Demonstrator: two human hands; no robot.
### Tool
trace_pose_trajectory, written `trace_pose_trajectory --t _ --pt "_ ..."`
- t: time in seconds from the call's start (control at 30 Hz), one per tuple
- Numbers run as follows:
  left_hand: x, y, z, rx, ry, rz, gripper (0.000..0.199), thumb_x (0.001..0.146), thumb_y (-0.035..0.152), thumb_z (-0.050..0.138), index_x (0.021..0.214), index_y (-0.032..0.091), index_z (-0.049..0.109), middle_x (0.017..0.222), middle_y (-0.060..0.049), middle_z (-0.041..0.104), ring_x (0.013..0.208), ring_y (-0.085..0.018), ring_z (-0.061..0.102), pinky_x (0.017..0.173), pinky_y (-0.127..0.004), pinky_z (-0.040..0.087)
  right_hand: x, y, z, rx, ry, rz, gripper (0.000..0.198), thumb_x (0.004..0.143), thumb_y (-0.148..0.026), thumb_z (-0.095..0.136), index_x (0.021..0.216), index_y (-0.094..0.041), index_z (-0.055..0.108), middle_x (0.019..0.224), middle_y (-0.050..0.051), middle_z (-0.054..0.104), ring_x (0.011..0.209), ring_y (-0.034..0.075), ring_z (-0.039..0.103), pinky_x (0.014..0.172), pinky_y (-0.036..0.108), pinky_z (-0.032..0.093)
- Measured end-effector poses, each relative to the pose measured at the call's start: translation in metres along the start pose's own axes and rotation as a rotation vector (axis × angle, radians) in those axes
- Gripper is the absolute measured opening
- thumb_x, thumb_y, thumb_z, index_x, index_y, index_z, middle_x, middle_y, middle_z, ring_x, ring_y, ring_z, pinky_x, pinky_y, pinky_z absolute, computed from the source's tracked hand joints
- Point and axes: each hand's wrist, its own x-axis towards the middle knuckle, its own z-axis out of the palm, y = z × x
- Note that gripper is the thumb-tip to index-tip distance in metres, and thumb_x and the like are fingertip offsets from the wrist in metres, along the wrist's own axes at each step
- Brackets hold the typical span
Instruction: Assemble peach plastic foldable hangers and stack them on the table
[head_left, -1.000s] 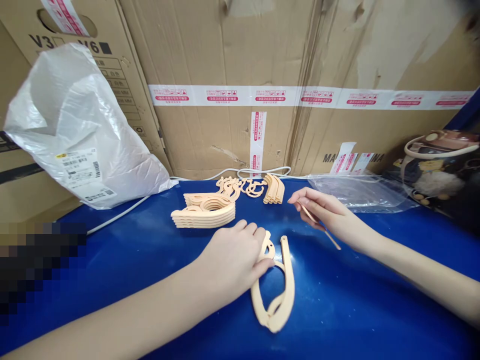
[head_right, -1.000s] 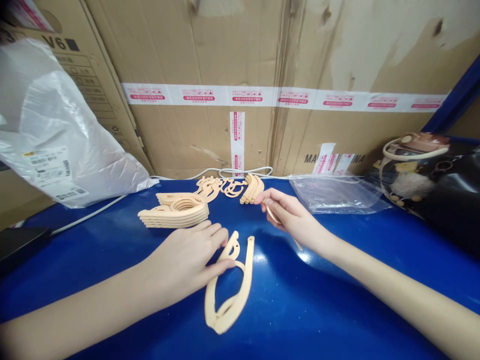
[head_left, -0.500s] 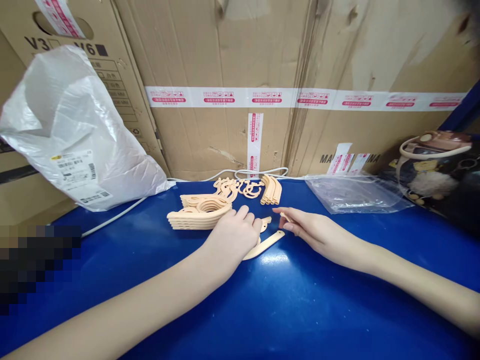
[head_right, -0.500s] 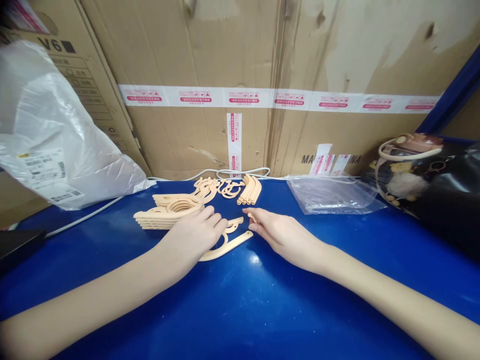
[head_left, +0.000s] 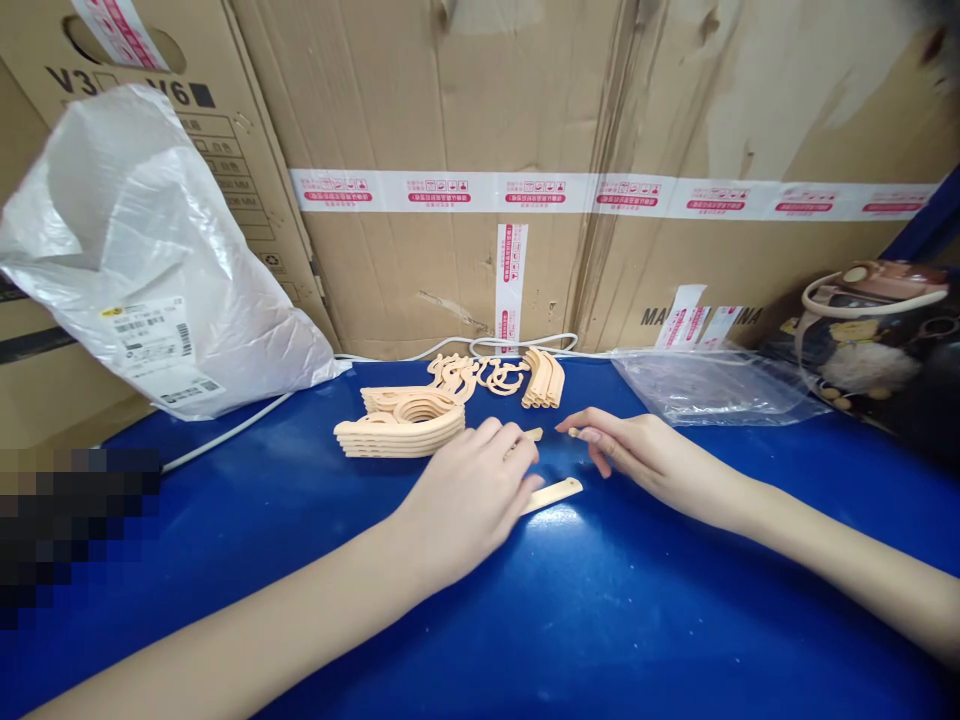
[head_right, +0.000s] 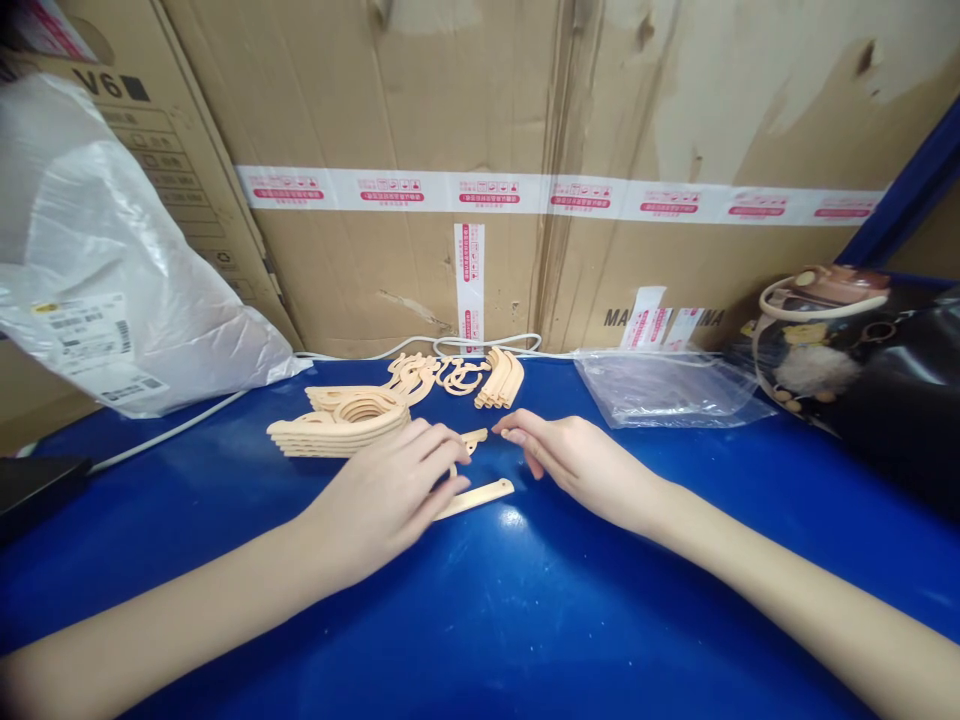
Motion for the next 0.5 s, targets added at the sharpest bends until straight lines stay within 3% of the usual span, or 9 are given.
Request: trace_pose_trajectory --t 0.07,0.17,0.33,0.5 --pt "-0.003 0.005 0.002 -0.193 0.009 0.019 0.022 0.094 0.032 0.049 0.105 0.015 0.058 0.116 -0.01 0.06 0.107 -0.025 0.054 0.086 -0.04 0.047 0.0 -0.001 0.0 0.023 0.014 0.054 0.039 0.102 -0.041 0.023 0.112 -0.017 0.053 0.06 -0.003 0.055 0.054 0.013 0.054 0.059 0.026 0.042" --pt "-0.007 0.006 0.01 -0.297 -0.002 0.048 0.026 0.092 0.035 0.053 0.11 0.017 0.055 0.131 -0.011 0.053 0.128 -0.027 0.042 0.1 -0.046 0.04 0.0 -0.004 -0.001 0.033 0.022 0.107 0.038 0.101 -0.043 0.026 0.096 -0.018 0.055 0.062 -0.002 0.054 0.053 0.013 0.051 0.055 0.025 0.039" --pt "-0.008 0.003 0.017 -0.363 -0.077 -0.018 0.028 0.093 0.039 0.05 0.108 0.016 0.05 0.141 -0.015 0.044 0.134 -0.028 0.035 0.107 -0.052 0.033 0.0 -0.006 0.0 0.007 0.003 0.088 0.036 0.1 -0.042 0.03 0.084 -0.02 0.052 0.07 -0.001 0.056 0.061 0.014 0.052 0.06 0.027 0.039" --pt "-0.007 0.006 0.014 -0.337 -0.116 0.011 0.016 0.097 0.03 0.042 0.092 0.016 0.049 0.139 -0.015 0.045 0.137 -0.028 0.032 0.108 -0.053 0.032 0.0 -0.006 0.003 -0.025 0.014 0.057 0.033 0.101 -0.04 0.028 0.094 -0.02 0.053 0.087 0.004 0.062 0.077 0.019 0.058 0.073 0.031 0.043"
